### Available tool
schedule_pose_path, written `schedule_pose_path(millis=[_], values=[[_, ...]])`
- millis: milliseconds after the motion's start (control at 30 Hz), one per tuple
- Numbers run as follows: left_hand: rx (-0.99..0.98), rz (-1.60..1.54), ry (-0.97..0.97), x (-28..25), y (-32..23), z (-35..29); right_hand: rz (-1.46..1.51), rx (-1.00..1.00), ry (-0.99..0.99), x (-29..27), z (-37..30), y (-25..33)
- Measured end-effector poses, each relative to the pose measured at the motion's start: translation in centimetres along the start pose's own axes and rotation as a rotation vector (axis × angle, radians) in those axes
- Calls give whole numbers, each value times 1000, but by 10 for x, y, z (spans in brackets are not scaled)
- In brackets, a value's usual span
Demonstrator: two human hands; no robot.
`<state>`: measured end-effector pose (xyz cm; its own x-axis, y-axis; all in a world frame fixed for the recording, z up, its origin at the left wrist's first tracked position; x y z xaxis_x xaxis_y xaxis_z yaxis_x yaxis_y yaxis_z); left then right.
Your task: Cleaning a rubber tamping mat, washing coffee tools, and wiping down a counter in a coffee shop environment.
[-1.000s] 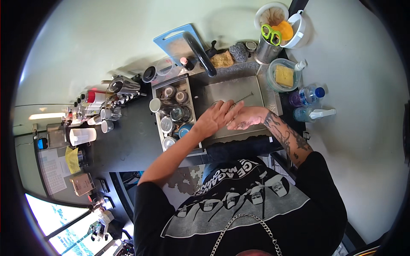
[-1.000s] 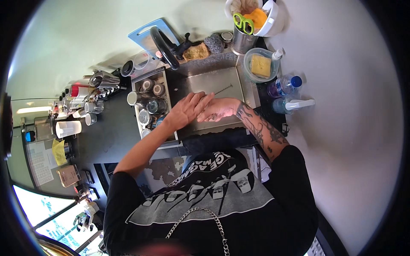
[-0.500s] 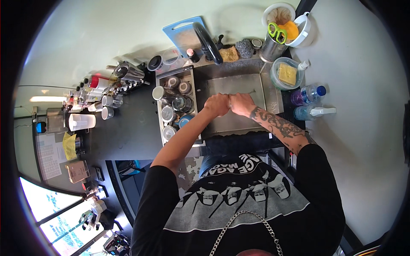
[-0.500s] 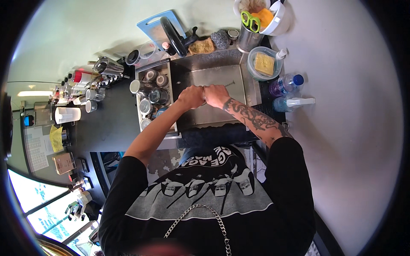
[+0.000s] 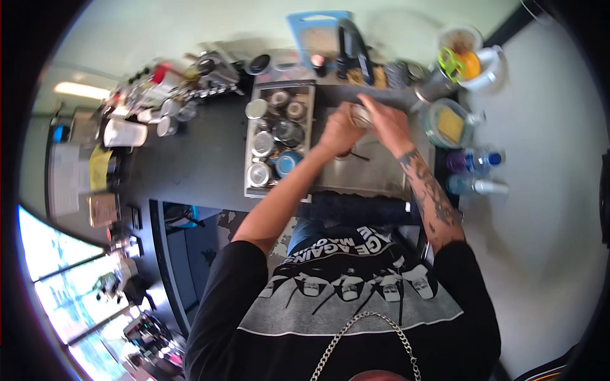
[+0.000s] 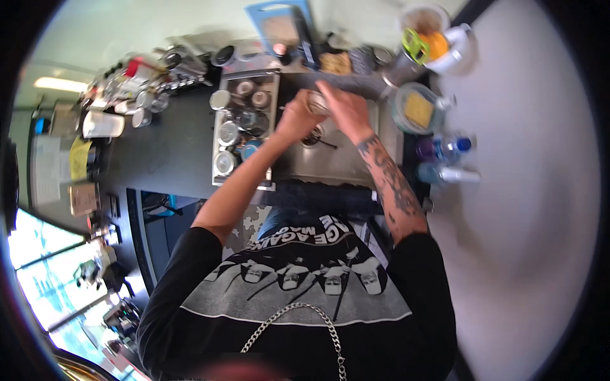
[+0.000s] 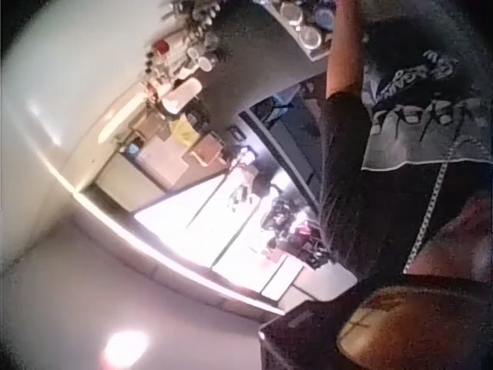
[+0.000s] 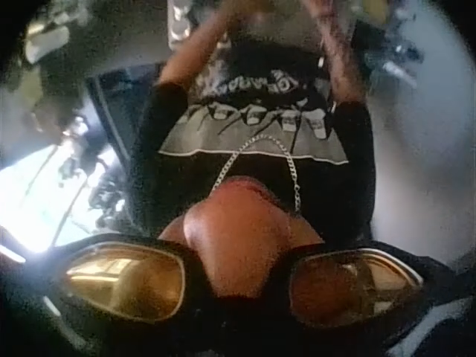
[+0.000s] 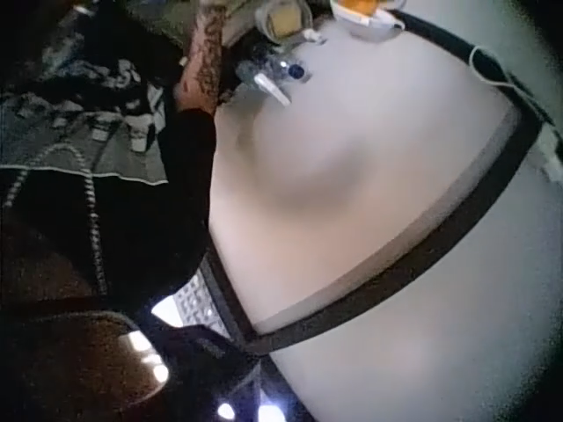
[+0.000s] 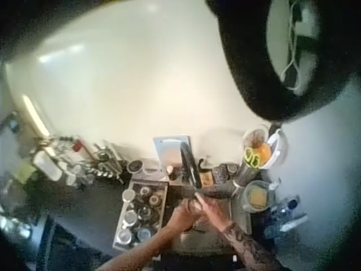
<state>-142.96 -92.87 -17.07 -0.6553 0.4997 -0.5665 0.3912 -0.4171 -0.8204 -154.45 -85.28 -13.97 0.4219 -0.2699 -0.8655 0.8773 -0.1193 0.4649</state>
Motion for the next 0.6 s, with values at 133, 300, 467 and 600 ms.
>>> schedule_pose_path(millis=[133,300,467,600], values=[[-162,-181,164,19,24,-48,488,90,234,25,-40,-7],[57,-335,374,63,9,-99,1367,698,572,66,-141,-47],[186,-356,85,58,-14,-108,1875,985,223,109,-167,-80],[115,-276,37,53,-28,-123,1766,949,361,110,-160,-69]])
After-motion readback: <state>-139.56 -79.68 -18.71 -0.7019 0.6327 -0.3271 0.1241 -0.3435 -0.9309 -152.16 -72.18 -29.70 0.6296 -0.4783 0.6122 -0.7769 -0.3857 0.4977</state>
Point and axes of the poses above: each hand's wrist, its own z-axis towards the middle knuckle, its own x-axis out of the palm, y = z × x, the point moved 10 cm from there along z, towards the middle knuckle, and after that the axes turned 6 degrees about x, right-handed, at the moved point
